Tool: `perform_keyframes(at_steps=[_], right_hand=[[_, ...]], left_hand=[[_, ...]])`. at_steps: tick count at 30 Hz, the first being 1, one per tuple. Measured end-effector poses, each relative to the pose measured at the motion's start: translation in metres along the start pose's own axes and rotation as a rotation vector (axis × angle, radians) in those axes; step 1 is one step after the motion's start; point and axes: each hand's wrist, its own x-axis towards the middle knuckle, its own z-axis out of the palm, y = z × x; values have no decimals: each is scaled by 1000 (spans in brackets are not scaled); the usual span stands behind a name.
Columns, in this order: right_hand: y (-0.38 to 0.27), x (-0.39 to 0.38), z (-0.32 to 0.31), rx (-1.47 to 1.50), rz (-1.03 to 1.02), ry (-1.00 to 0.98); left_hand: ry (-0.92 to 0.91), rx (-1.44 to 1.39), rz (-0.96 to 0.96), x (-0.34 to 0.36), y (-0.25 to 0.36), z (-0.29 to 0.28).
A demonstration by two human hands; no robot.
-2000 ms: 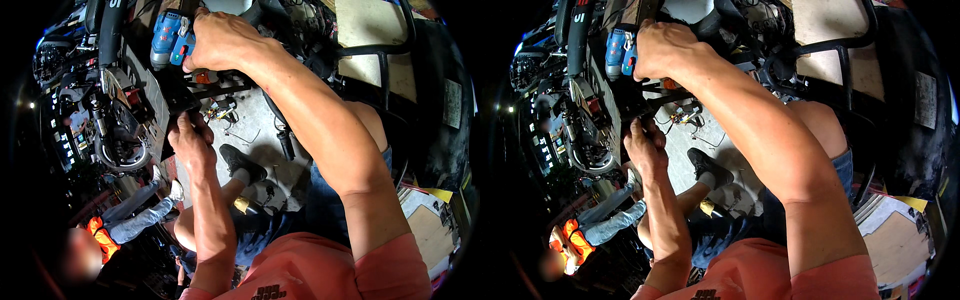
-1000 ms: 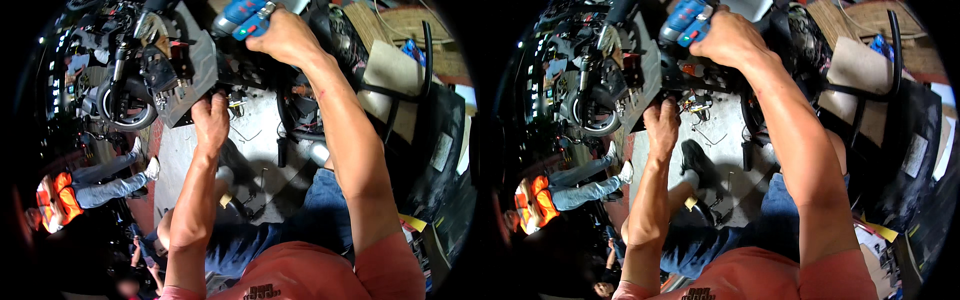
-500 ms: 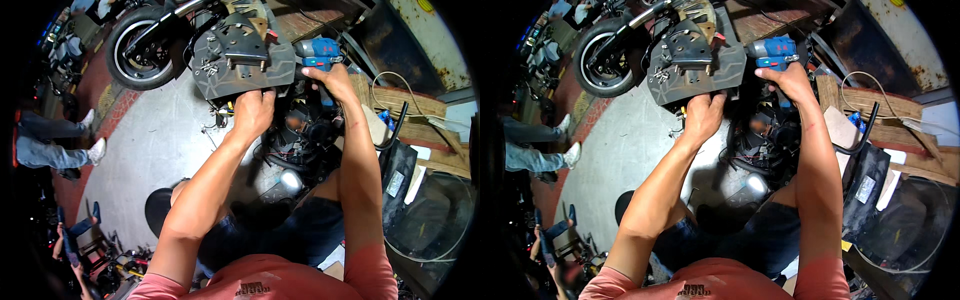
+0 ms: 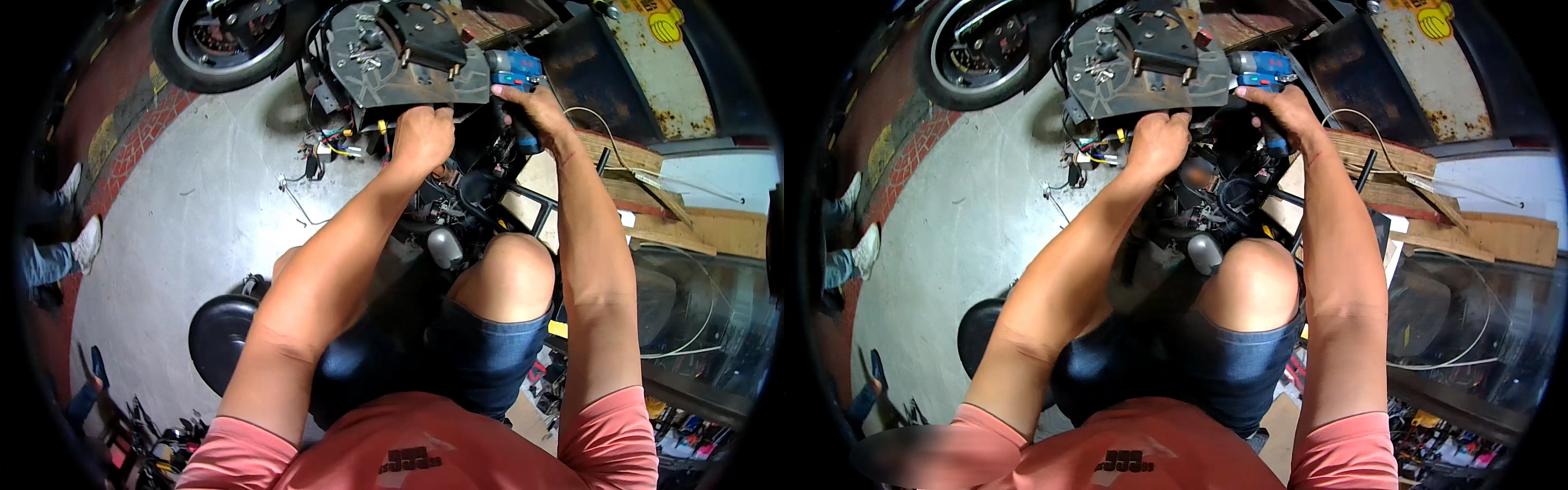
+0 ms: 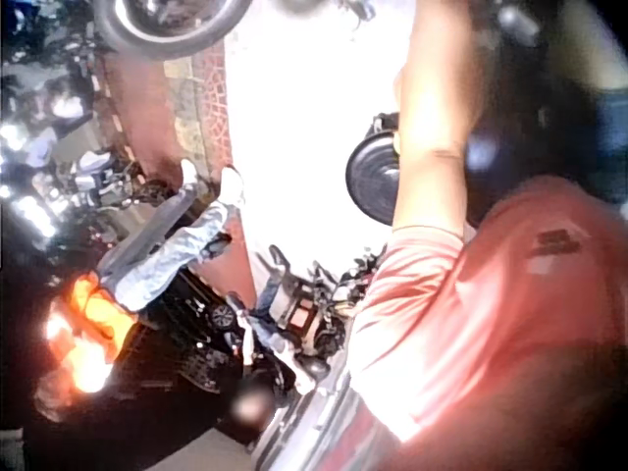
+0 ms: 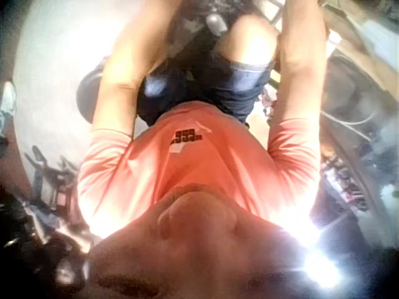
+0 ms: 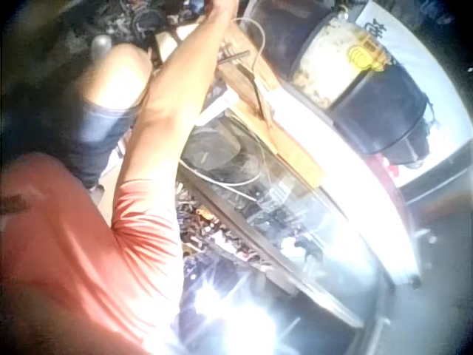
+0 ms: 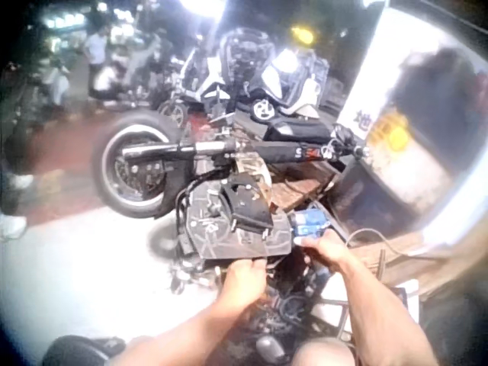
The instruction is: The person sits on the floor in a workshop and uses a blue cordless impact driver to tighten screws on a metal plate attached to the front fork of a motorcycle. The person repeatedly positions the tool and drives screws into the assembly.
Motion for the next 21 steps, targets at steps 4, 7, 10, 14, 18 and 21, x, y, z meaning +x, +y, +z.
perform_keyframes(at_steps=[4, 7, 10, 14, 18, 21], right_hand=[[-4, 1, -7, 30, 161, -146], [-23, 5, -2, 18, 182, -224], [-2, 7, -7, 73, 133, -187], [22, 11, 4, 142, -71, -73], [26, 17, 8, 51, -201, 41], [33, 25, 7, 3, -352, 148]], left_hand=[[72, -140, -11, -13, 5, -13], [83, -374, -136, -11, -12, -9], [47, -660, -208, -27, 5, -10], [86, -701, -290, -37, 17, -13], [168, -545, -230, -50, 8, -15], [185, -524, -267, -68, 13, -21]])
